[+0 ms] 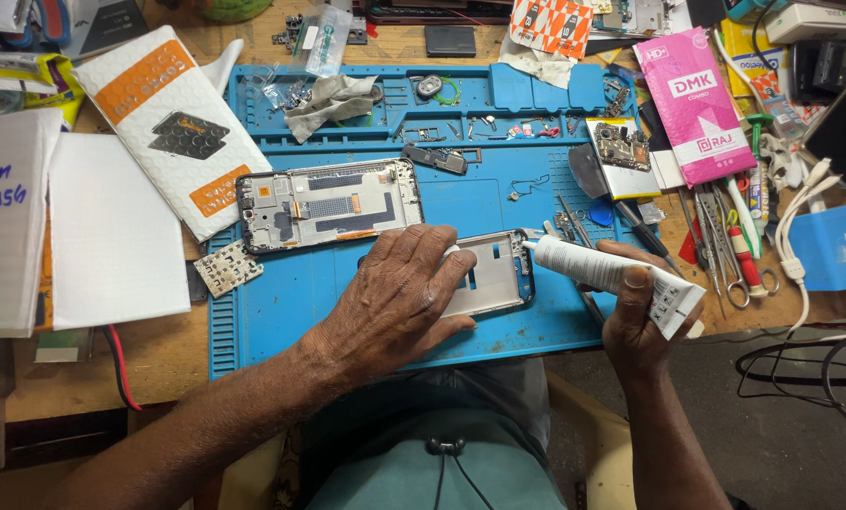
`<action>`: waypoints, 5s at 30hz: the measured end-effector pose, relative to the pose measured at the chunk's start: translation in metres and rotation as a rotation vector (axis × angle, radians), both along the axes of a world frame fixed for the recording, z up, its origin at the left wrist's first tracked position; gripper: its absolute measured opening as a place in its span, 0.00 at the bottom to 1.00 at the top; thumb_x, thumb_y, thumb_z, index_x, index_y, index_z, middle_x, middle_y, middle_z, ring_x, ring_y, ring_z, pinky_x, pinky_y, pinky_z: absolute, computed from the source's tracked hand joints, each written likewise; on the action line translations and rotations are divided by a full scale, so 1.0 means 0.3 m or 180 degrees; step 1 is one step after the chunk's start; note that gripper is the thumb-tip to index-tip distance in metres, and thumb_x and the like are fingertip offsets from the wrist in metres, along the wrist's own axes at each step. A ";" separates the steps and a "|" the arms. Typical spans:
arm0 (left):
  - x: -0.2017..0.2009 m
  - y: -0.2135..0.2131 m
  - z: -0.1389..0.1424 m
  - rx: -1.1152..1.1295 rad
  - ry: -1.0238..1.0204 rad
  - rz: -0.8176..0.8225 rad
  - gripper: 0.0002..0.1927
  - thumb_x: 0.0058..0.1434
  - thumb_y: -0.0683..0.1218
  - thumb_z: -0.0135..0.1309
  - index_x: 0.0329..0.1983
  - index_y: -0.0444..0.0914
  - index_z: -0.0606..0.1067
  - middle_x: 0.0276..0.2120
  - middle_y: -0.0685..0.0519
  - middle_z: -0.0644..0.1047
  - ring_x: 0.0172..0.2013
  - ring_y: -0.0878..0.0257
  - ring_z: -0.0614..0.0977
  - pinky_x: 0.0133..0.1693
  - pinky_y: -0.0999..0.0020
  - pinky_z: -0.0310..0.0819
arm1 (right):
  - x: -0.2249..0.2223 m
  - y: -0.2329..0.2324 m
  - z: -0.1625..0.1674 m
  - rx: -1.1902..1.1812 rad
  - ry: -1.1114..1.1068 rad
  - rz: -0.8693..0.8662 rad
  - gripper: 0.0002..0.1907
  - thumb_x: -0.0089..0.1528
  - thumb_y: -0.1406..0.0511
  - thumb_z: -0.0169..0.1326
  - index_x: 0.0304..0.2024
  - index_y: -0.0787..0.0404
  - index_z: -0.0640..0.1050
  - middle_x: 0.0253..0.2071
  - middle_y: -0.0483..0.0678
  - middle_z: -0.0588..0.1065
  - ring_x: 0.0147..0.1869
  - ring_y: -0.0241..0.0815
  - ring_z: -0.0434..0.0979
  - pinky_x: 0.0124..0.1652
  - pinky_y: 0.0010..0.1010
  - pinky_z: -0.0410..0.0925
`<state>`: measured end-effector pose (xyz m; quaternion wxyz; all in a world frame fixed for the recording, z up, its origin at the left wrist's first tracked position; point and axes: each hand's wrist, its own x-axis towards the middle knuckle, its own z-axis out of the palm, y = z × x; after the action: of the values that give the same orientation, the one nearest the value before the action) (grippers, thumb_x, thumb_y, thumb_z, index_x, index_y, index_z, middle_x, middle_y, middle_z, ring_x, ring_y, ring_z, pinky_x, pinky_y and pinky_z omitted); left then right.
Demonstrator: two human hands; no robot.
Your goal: The person works on a disassembled smartphone chassis on a blue mat, using tweezers to remove a small component and then applying adhesive from a tube to the frame. They handle a separate metal bracket and continue applying adhesive to the chassis.
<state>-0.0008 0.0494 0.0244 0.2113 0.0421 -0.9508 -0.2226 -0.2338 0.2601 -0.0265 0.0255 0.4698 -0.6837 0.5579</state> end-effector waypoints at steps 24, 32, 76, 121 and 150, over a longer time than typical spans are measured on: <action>0.007 -0.010 -0.008 -0.0031 -0.0015 0.0002 0.38 0.51 0.57 0.69 0.58 0.32 0.70 0.55 0.38 0.69 0.57 0.45 0.71 0.58 0.48 0.65 | 0.007 -0.022 0.065 0.0549 0.0436 -0.0104 0.23 0.77 0.54 0.44 0.49 0.71 0.74 0.45 0.56 0.80 0.32 0.31 0.72 0.31 0.21 0.67; 0.008 -0.012 -0.001 -0.0021 -0.0012 0.0014 0.38 0.50 0.57 0.69 0.57 0.32 0.70 0.55 0.39 0.69 0.57 0.46 0.71 0.57 0.49 0.65 | 0.023 -0.041 0.096 0.0464 0.0694 0.0031 0.21 0.79 0.56 0.47 0.49 0.72 0.73 0.45 0.57 0.80 0.43 0.40 0.82 0.41 0.27 0.75; 0.005 -0.023 -0.007 0.0155 -0.0130 0.0035 0.39 0.49 0.58 0.70 0.57 0.33 0.70 0.53 0.39 0.70 0.56 0.45 0.71 0.55 0.47 0.65 | 0.019 -0.046 0.067 0.0189 0.0514 0.0158 0.21 0.80 0.57 0.44 0.53 0.72 0.60 0.47 0.60 0.79 0.42 0.37 0.78 0.39 0.23 0.72; 0.011 -0.027 -0.012 0.0096 -0.0041 0.0078 0.39 0.50 0.58 0.69 0.58 0.33 0.70 0.54 0.39 0.69 0.57 0.45 0.71 0.56 0.46 0.65 | 0.031 -0.066 0.083 0.0154 0.0836 0.0150 0.27 0.77 0.56 0.45 0.49 0.81 0.61 0.42 0.59 0.79 0.41 0.38 0.81 0.36 0.26 0.74; 0.016 -0.052 0.032 0.1505 0.1030 -0.0087 0.15 0.67 0.35 0.51 0.56 0.33 0.74 0.51 0.45 0.79 0.49 0.59 0.83 0.50 0.67 0.83 | 0.070 0.029 0.035 -0.1871 -0.3398 0.0777 0.19 0.74 0.61 0.62 0.60 0.63 0.71 0.48 0.51 0.75 0.47 0.40 0.77 0.46 0.30 0.74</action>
<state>0.0039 0.0340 0.0341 0.3416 0.0413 -0.8269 -0.4448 -0.2127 0.2687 -0.0162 -0.2556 0.1740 -0.3613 0.8797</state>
